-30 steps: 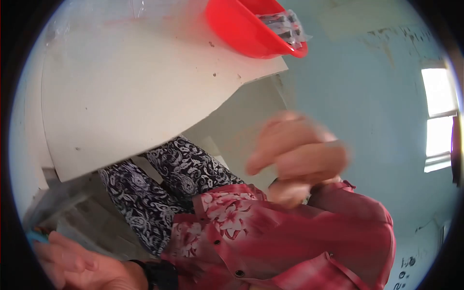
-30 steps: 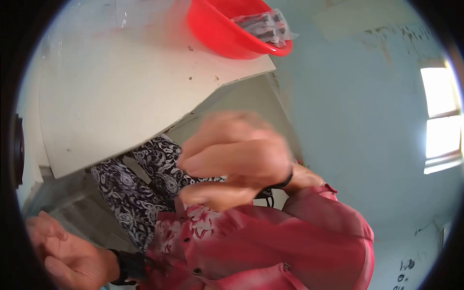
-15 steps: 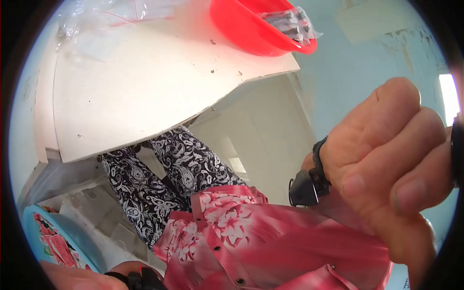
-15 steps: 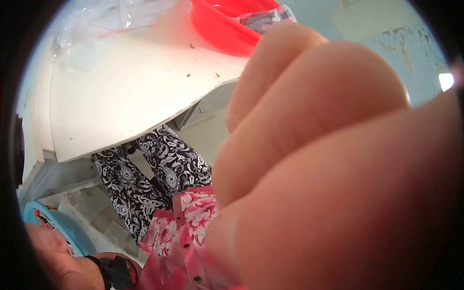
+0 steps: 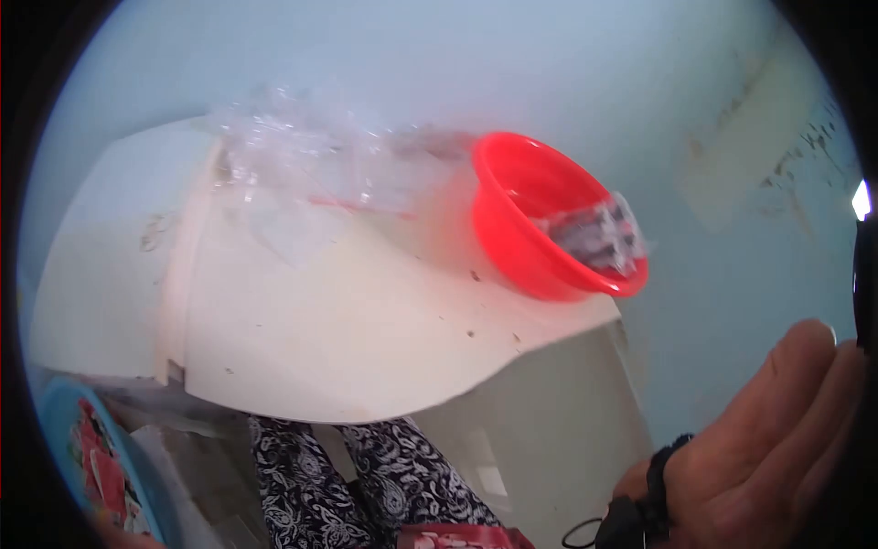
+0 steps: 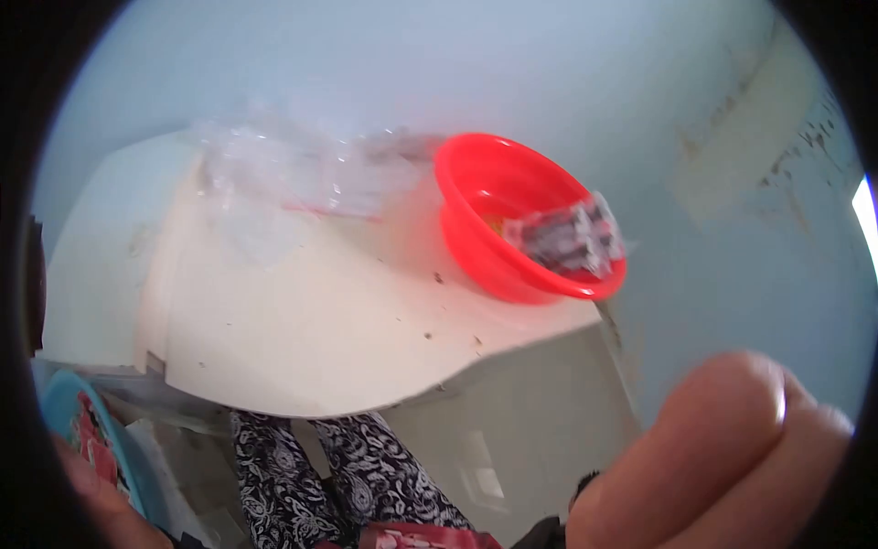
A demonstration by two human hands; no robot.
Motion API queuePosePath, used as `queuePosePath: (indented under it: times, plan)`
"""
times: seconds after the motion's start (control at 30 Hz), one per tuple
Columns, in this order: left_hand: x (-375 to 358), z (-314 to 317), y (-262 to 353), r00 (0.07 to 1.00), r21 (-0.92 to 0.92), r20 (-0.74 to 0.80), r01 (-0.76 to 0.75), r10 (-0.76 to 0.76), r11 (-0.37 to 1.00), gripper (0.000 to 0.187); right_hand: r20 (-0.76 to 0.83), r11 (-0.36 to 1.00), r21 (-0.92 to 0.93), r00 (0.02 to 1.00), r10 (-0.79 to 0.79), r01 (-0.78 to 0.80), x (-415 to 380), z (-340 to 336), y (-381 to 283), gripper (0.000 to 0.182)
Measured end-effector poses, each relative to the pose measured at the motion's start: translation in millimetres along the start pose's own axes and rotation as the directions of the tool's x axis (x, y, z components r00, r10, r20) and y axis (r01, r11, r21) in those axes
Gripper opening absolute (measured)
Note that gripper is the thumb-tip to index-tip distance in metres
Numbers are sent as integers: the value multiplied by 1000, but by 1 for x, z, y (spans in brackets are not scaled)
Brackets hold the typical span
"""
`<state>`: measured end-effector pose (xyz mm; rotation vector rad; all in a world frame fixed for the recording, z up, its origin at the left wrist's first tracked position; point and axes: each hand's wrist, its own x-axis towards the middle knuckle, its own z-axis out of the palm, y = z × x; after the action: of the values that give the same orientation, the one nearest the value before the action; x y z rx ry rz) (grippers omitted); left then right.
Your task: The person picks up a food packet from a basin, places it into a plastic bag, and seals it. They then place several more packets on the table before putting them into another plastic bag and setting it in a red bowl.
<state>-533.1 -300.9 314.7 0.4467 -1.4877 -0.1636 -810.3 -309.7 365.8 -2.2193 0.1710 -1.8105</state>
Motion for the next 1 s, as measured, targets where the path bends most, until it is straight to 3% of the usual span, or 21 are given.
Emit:
queuePosePath:
  times: [0.43, 0.57, 0.67, 0.73, 0.77, 0.8, 0.83, 0.87, 0.93, 1.0]
  plan:
    - [5, 9, 26, 999, 167, -50, 10, -2, 986, 28, -172, 997, 75, 984, 39, -27, -3, 15, 21, 18]
    - [13, -7, 46, 996, 343, -30, -66, 81, 937, 31, -209, 975, 114, 955, 211, -190, -6, 41, 30, 21]
    - [9, -15, 44, 991, 495, 5, -119, 134, 861, 34, 25, 867, 91, 871, 490, -490, -40, 52, 46, 20]
    - [5, -16, 32, 996, 555, 76, -75, 39, 829, 36, 148, 741, 181, 762, 630, -647, -69, 60, 57, 22]
    - [5, -18, 26, 985, 569, 157, -30, -73, 822, 33, 234, 725, 127, 730, 642, -677, -80, 63, 63, 23]
    - [-17, -11, 9, 984, 531, 79, 97, -163, 842, 12, 311, 710, 62, 690, 654, -701, -86, 65, 66, 24]
    - [-30, -9, -1, 988, 530, 68, 79, -135, 844, 16, 385, 752, -42, 684, 620, -658, -83, 67, 70, 25]
    - [-52, -15, -11, 971, 520, 100, 134, -216, 843, 19, 423, 823, -87, 727, 540, -561, -86, 73, 80, 27]
    - [-91, -26, -17, 856, 528, 155, 350, -493, 774, 20, 407, 777, -65, 695, 593, -626, -94, 80, 90, 26]
    - [-130, -35, -31, 776, 542, 176, 437, -605, 718, 17, 447, 751, -219, 620, 645, -623, -81, 77, 97, 26]
